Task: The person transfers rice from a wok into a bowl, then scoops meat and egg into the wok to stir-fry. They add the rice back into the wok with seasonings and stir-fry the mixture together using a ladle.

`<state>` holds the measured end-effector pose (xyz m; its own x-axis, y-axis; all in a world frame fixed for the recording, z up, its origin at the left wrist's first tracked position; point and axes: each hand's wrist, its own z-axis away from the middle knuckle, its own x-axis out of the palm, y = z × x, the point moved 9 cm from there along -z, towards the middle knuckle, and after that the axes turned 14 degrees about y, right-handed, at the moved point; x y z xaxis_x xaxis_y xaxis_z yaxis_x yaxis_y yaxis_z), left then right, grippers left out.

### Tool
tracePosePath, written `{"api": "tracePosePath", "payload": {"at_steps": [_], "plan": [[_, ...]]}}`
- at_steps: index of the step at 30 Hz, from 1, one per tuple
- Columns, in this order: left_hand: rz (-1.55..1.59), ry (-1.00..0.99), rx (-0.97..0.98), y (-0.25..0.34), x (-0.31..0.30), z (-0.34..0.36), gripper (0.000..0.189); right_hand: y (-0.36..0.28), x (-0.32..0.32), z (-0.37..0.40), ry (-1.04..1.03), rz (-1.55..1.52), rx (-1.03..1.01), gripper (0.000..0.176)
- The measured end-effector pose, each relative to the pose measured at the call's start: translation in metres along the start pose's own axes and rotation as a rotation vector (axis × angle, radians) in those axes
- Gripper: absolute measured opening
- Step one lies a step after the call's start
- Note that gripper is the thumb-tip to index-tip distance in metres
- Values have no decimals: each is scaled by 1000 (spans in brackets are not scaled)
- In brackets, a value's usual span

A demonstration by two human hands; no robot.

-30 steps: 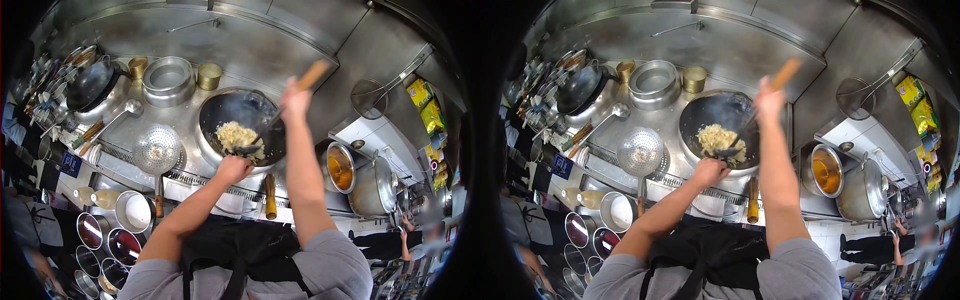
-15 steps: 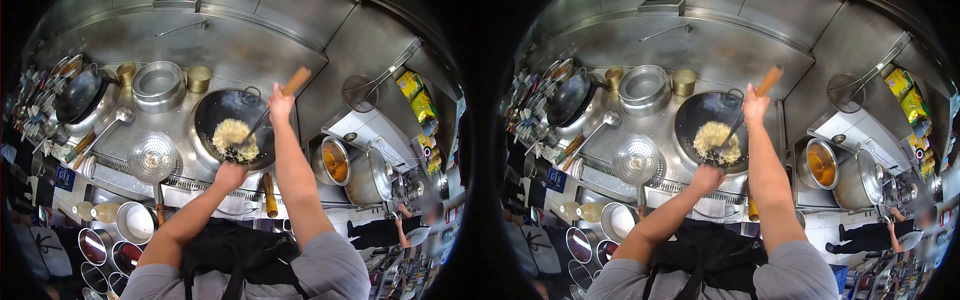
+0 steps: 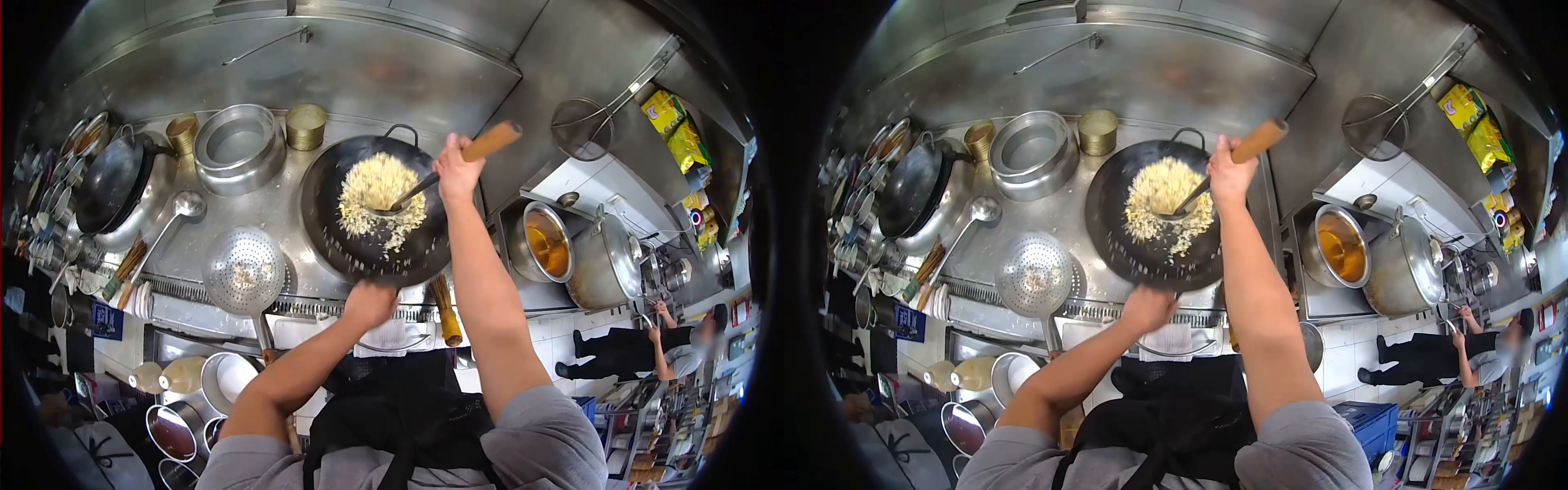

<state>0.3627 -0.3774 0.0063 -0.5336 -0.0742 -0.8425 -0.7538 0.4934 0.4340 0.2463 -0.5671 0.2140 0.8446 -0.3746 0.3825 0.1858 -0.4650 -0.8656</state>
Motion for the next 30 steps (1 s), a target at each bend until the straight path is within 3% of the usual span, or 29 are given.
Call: {"api": "tracePosePath", "payload": {"at_steps": [2,4,7,10,12,13,15,18,22,25,26,29,30], "plan": [[42,-181,-11,21,-11,29,28,-31,0,-12,-58,-85,-8,30],[92,-31,-5,37,-36,17,28,-50,5,-31,-17,33,118,31],[105,150,-88,13,-51,-46,31,-85,14,-30,-33,136,98,31],[78,48,-102,-6,-19,-69,29,-106,25,-18,-134,41,-9,30],[76,76,-135,-7,-14,-75,29,-82,18,-15,-80,19,-70,27],[83,80,-157,-7,-10,-73,29,-39,8,-17,-54,134,-97,26],[102,62,-178,-3,-3,-65,29,51,-8,-12,-47,116,52,24],[86,71,-200,-18,-1,-74,29,31,27,-17,-253,235,37,25],[31,121,-164,-35,11,-69,29,-33,32,-4,-369,-90,17,29],[-9,175,-172,-37,21,-70,26,70,18,4,-471,211,18,37],[-4,185,-185,-35,24,-70,25,72,25,-6,-534,387,-123,40],[19,274,-169,-28,21,-66,24,-13,53,10,-670,434,-203,39],[41,321,-153,-27,16,-68,23,-14,46,15,-673,428,-195,39]]}}
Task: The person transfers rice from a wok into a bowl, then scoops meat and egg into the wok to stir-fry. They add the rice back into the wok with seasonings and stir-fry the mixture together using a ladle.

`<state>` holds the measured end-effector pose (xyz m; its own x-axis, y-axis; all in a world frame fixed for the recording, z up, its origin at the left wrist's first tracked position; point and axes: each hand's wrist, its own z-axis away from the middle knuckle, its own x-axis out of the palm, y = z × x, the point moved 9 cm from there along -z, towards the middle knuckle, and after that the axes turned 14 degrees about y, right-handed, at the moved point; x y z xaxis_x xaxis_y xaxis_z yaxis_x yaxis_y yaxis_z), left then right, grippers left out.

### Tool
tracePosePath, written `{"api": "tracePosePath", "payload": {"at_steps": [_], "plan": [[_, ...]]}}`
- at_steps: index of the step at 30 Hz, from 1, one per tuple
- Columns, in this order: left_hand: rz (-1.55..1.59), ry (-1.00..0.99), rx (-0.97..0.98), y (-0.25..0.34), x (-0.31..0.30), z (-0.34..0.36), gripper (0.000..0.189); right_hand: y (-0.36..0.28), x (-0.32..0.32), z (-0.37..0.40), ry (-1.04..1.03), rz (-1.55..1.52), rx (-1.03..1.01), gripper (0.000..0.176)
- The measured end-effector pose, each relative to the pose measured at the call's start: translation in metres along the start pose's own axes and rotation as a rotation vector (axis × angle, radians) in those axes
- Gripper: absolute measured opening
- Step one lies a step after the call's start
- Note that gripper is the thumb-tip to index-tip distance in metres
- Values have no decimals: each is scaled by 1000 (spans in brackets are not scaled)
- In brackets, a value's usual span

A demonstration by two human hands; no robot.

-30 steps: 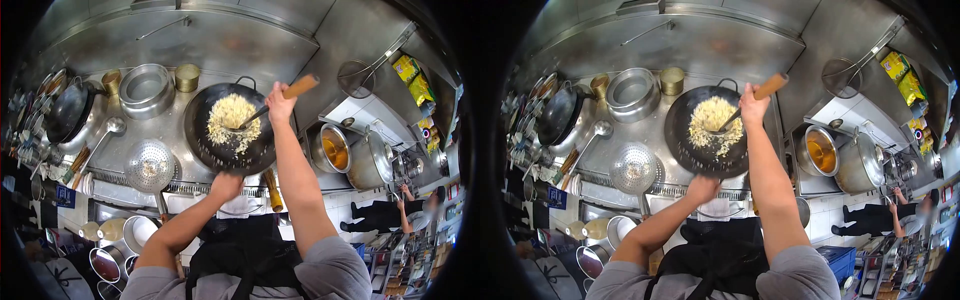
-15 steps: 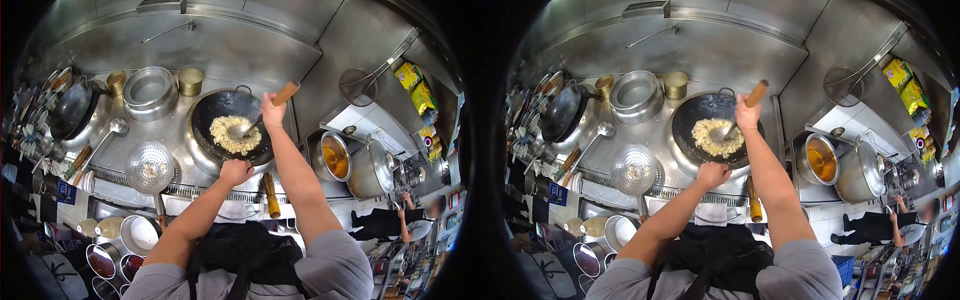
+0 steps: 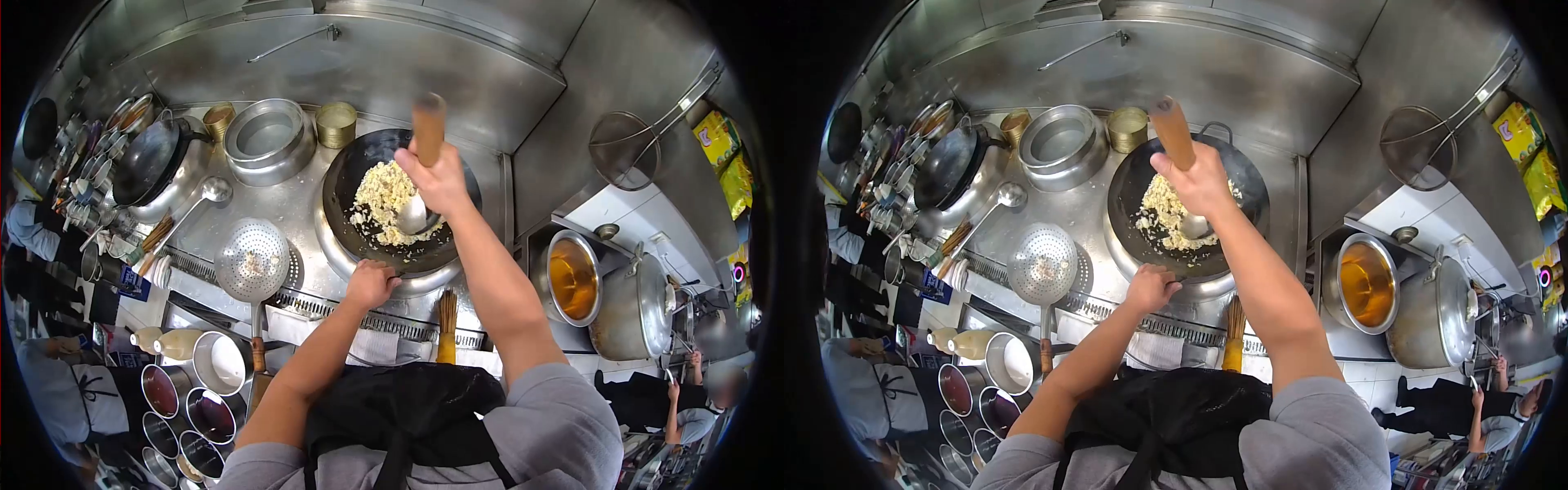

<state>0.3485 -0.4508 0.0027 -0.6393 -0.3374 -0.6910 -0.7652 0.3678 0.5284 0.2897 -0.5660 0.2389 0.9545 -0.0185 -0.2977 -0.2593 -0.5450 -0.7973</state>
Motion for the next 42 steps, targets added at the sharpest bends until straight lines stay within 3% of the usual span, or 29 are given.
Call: {"api": "tracePosePath", "payload": {"at_steps": [2,3,4,7,10,12,15,18,20,22,24,26,28,30,32,34,36,39,42], "plan": [[-10,-11,-14,2,-3,-2,23,1,-6,17,-7,-141,4,36],[-17,-11,-20,3,-3,-2,22,13,2,24,9,-122,-122,35],[-21,-11,-24,2,-2,-1,22,42,14,38,-73,-150,9,37],[-9,-41,-15,-2,2,-1,22,45,12,25,-5,-107,48,36],[10,19,7,-3,0,-3,22,-3,-21,15,54,7,73,38],[9,-29,-12,-3,2,0,23,7,-27,24,87,-148,147,36],[2,2,-8,1,-3,-2,23,102,-12,23,136,-312,170,40],[15,2,29,-2,0,2,24,82,-35,-14,219,-488,260,35],[32,5,31,-4,0,2,24,35,-76,-18,398,-391,210,27],[56,9,18,-2,0,-4,24,42,-95,-15,508,-291,170,27],[15,-33,10,0,0,-2,23,110,-73,-18,332,-402,160,28],[19,-30,22,-3,0,-3,23,105,-70,-38,245,-533,244,28],[18,-23,24,-3,2,-1,24,73,-108,-54,559,-573,276,24],[6,-19,10,-4,1,-2,24,49,-137,-55,568,-599,128,24],[8,-8,4,-1,2,3,25,90,-134,-40,747,-577,137,23],[-7,-43,7,-1,2,-2,25,151,-96,-39,577,-579,295,24],[-6,-29,7,-5,-1,-8,25,123,-81,-56,533,-580,377,26],[-6,-38,-3,-7,-1,-3,25,46,-76,-53,408,-665,158,24],[-6,-61,-24,-4,2,-1,26,107,-25,-32,398,-520,128,27]]}}
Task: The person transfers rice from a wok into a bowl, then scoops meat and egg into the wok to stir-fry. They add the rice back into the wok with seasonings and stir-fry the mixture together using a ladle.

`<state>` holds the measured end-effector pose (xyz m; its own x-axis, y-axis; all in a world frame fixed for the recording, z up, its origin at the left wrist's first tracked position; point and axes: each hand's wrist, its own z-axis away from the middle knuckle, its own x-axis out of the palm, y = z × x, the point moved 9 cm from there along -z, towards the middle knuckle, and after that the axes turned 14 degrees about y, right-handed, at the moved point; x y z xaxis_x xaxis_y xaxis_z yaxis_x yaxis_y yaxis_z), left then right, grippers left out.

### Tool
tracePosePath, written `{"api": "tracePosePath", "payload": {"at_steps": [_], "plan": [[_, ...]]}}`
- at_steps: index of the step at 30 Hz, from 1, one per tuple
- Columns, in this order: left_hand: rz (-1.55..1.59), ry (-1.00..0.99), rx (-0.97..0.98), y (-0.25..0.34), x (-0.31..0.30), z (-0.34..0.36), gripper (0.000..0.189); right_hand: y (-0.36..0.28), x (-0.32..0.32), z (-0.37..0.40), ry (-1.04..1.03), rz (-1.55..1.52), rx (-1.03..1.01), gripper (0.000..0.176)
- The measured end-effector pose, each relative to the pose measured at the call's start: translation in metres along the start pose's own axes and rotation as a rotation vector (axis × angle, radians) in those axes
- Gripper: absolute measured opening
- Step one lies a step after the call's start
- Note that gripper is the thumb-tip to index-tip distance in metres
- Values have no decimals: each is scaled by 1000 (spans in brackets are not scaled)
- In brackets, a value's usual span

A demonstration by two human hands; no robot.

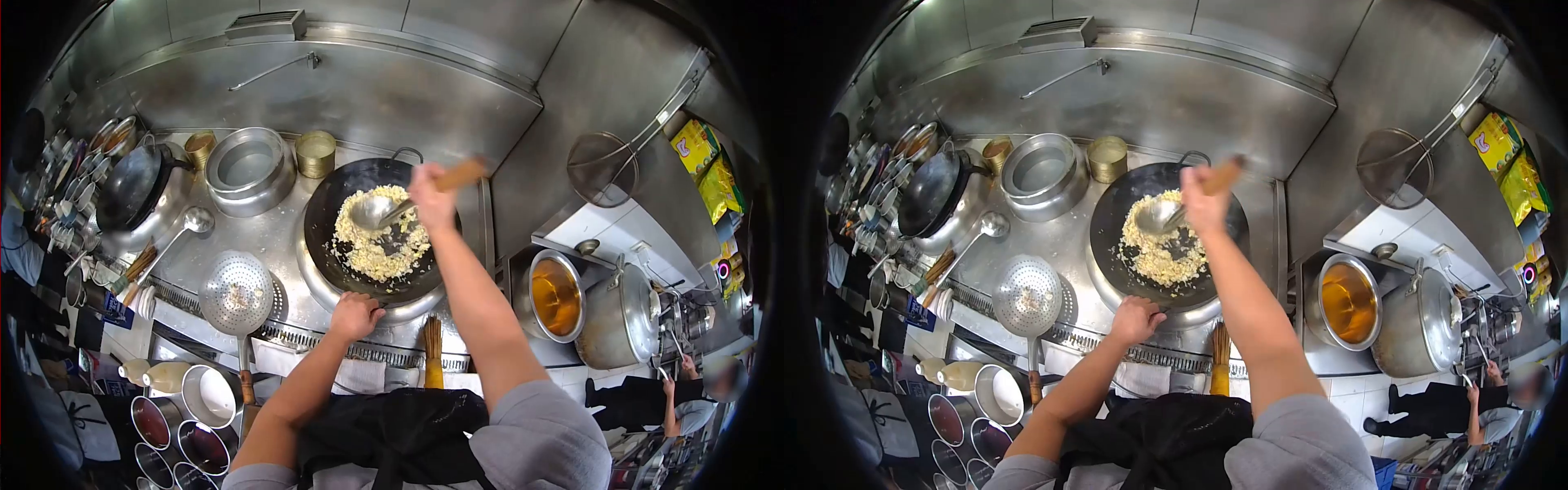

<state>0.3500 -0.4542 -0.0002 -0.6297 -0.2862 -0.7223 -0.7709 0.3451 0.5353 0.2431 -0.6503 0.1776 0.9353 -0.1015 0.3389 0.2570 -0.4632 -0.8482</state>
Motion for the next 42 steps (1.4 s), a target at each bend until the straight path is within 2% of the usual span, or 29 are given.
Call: {"api": "tracePosePath", "payload": {"at_steps": [2,3,4,6,7,9,10,12,14,16,17,18,20,21,23,24,26,27,28,30,31,33,34,36,37,38,40,42], "plan": [[-18,-7,-1,0,0,-5,26,26,26,-18,-160,413,16,34],[-12,4,9,0,0,-6,26,-5,43,-25,-139,566,-45,37],[-2,2,12,-1,1,1,26,-28,47,-32,-99,582,-34,38],[-15,9,7,-4,2,-1,26,-70,29,-42,43,483,-201,37],[-14,9,5,-3,4,2,26,-57,18,-48,30,483,-192,37],[-4,3,-17,-1,1,3,26,-30,-2,-53,30,-40,-102,32],[-4,-2,-8,1,-1,0,27,-23,-2,-53,25,-41,-98,32],[-20,-18,0,-2,0,-2,26,-10,25,-52,20,160,162,30],[-18,-5,3,-1,1,1,26,-17,31,-36,-12,145,171,30],[-10,2,-10,-4,-1,-1,25,-25,30,-18,-82,-170,7,31],[3,1,-23,-2,0,2,25,-9,22,-9,-28,-105,-99,29],[11,-7,-26,1,3,4,25,12,28,-1,-27,-104,11,32],[21,-2,-19,0,0,1,24,19,50,-13,-188,226,95,32],[20,-7,-20,0,1,3,24,1,54,-11,-185,225,99,32],[-5,10,-20,-1,0,1,24,-44,58,-14,-136,244,-34,33],[-6,16,-22,-4,1,-1,24,-39,54,-15,-141,243,-36,33],[-3,58,0,-4,3,4,24,-26,34,-8,-116,-169,-31,36],[-4,17,-9,-1,1,2,25,1,30,-5,-57,-150,35,39],[-2,13,-15,-2,2,3,25,27,35,-5,-156,36,-4,32],[14,23,-2,-2,2,3,25,-19,53,-1,-135,245,55,31],[22,31,3,-2,1,4,25,-27,50,6,-135,245,61,31],[11,32,-3,-2,-2,2,25,-53,45,28,-268,-14,1,31],[0,35,-10,0,-2,3,25,-43,37,38,-273,-85,-68,32],[14,33,-3,1,-1,5,25,-13,27,52,-296,-35,5,40],[18,35,8,1,-3,3,25,12,23,51,-256,43,146,39],[14,36,10,0,-2,5,25,0,25,50,-255,39,145,39],[7,78,10,0,-3,5,25,-54,37,45,-290,347,-6,37],[8,55,-3,-1,-1,3,25,-84,38,57,-263,325,-20,33]]}}
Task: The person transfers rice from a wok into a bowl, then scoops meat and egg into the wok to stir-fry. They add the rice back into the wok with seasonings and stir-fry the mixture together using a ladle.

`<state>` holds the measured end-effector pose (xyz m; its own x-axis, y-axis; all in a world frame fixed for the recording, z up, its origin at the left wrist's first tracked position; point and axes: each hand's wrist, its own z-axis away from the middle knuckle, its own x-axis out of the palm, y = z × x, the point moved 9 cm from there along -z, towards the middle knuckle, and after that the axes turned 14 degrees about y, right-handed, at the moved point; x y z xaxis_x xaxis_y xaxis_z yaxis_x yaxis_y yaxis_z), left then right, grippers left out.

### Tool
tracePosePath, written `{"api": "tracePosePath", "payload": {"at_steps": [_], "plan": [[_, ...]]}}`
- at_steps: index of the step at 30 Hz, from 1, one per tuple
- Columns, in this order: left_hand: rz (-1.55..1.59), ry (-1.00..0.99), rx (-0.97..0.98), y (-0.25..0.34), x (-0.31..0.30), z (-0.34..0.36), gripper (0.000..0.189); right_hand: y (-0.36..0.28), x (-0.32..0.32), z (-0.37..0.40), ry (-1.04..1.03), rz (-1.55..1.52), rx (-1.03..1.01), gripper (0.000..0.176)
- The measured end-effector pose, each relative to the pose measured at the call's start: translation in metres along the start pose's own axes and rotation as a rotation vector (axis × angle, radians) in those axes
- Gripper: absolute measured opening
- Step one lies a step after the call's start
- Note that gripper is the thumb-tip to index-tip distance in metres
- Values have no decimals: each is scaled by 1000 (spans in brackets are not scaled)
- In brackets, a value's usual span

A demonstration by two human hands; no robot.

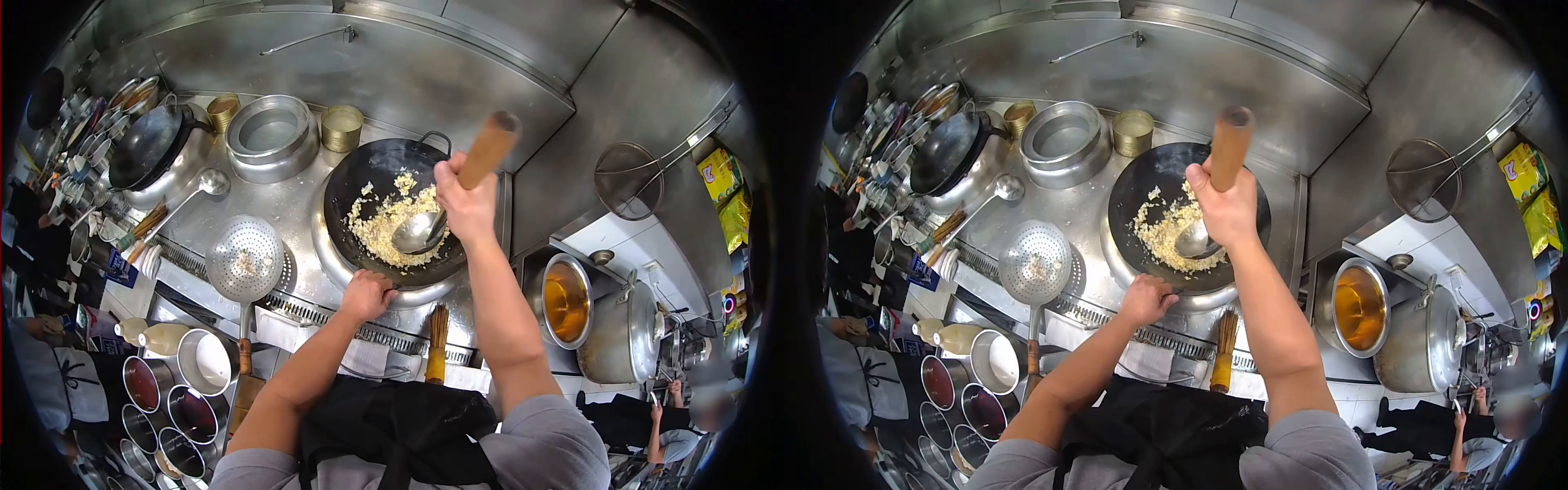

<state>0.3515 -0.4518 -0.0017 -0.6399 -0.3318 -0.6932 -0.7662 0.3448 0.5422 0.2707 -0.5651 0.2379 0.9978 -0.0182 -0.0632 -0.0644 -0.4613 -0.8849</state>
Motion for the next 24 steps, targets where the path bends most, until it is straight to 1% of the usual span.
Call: {"api": "tracePosePath", "payload": {"at_steps": [2,3,4,5,6,7,8,9,10,12,13,14,16,19,20,21,22,23,24], "plan": [[3,-36,-7,0,3,0,25,2,-2,12,45,-131,117,32],[8,-45,-9,0,2,-1,25,28,8,15,123,-175,140,31],[11,-53,-6,1,1,0,25,70,14,11,114,-236,93,32],[12,-55,3,2,1,0,25,85,13,-6,94,-156,61,31],[20,-29,8,1,0,-1,25,75,14,-18,72,-73,29,30],[33,-9,11,2,0,2,24,73,5,-23,95,-81,97,30],[44,-13,18,3,1,4,24,40,0,-27,118,-89,161,30],[41,20,28,4,-1,2,24,4,-8,-22,182,-79,178,29],[37,52,34,4,-4,1,24,4,-11,-16,184,-70,173,29],[35,42,23,6,-2,4,24,10,-18,-3,225,31,100,36],[25,45,3,6,-3,5,23,45,-11,-3,118,-125,91,35],[11,60,-11,4,-5,0,22,73,-8,-11,89,-166,138,34],[8,49,5,3,-5,3,22,95,-13,-40,11,-300,183,33],[25,45,2,1,-6,-2,22,13,-44,-37,184,-234,150,31],[45,33,-15,1,-5,1,22,11,-57,-34,227,-174,105,32],[48,31,-20,2,-4,0,22,30,-57,-30,256,-148,123,31],[41,32,-26,3,-4,-1,22,61,-60,-23,289,-121,143,30],[29,33,-24,3,-4,-1,23,98,-54,-31,111,-286,166,28],[25,37,-20,2,-5,-2,23,91,-51,-44,110,-291,160,28]]}}
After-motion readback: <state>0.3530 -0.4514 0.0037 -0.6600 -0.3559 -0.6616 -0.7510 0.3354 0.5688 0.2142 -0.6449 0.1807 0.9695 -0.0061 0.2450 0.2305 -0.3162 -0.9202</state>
